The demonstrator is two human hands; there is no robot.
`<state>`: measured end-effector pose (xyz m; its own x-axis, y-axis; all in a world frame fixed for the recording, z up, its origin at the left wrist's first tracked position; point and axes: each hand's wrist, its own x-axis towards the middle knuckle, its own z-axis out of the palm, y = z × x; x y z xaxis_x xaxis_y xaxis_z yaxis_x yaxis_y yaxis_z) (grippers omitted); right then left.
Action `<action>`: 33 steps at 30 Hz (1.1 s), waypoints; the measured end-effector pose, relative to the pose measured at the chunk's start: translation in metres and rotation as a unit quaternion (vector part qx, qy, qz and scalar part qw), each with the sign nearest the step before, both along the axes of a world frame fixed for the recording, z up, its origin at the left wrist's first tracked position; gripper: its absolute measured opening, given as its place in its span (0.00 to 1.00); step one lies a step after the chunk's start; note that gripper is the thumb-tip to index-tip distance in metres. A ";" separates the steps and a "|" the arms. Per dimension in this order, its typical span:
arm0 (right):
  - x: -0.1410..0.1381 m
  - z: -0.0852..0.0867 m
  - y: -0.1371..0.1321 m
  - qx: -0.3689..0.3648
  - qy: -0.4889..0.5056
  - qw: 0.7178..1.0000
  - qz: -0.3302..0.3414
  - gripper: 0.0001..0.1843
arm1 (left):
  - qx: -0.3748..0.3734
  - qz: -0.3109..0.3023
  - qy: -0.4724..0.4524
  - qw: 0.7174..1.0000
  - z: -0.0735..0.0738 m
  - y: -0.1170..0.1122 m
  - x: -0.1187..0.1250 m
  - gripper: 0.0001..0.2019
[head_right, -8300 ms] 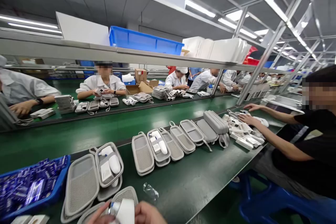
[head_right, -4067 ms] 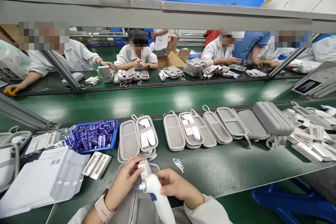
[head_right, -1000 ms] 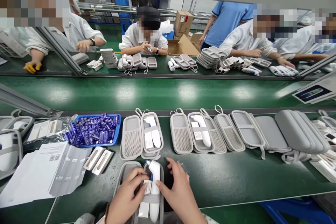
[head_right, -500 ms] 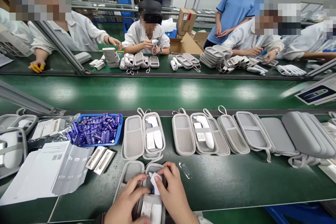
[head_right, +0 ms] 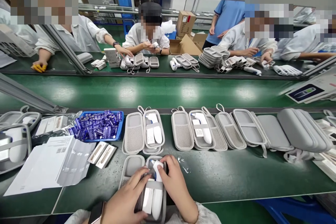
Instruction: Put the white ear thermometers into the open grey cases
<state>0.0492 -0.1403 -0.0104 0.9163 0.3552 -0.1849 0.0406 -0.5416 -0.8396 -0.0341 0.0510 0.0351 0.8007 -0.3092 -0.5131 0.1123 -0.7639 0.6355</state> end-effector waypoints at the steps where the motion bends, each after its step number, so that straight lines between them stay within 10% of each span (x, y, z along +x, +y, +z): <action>1: 0.000 -0.003 0.001 -0.004 -0.011 1.000 -0.009 0.06 | 0.009 -0.005 -0.007 1.000 -0.003 -0.002 -0.002 0.47; 33: 0.006 -0.001 0.004 -0.041 -0.046 0.998 0.007 0.10 | 0.024 0.002 -0.237 0.971 -0.046 -0.012 -0.024 0.43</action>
<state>0.0553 -0.1359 -0.0115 0.9255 0.3560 -0.1295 0.1237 -0.6071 -0.7850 -0.0576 0.0393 -0.0109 0.9516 -0.2905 -0.1004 -0.1814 -0.7946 0.5795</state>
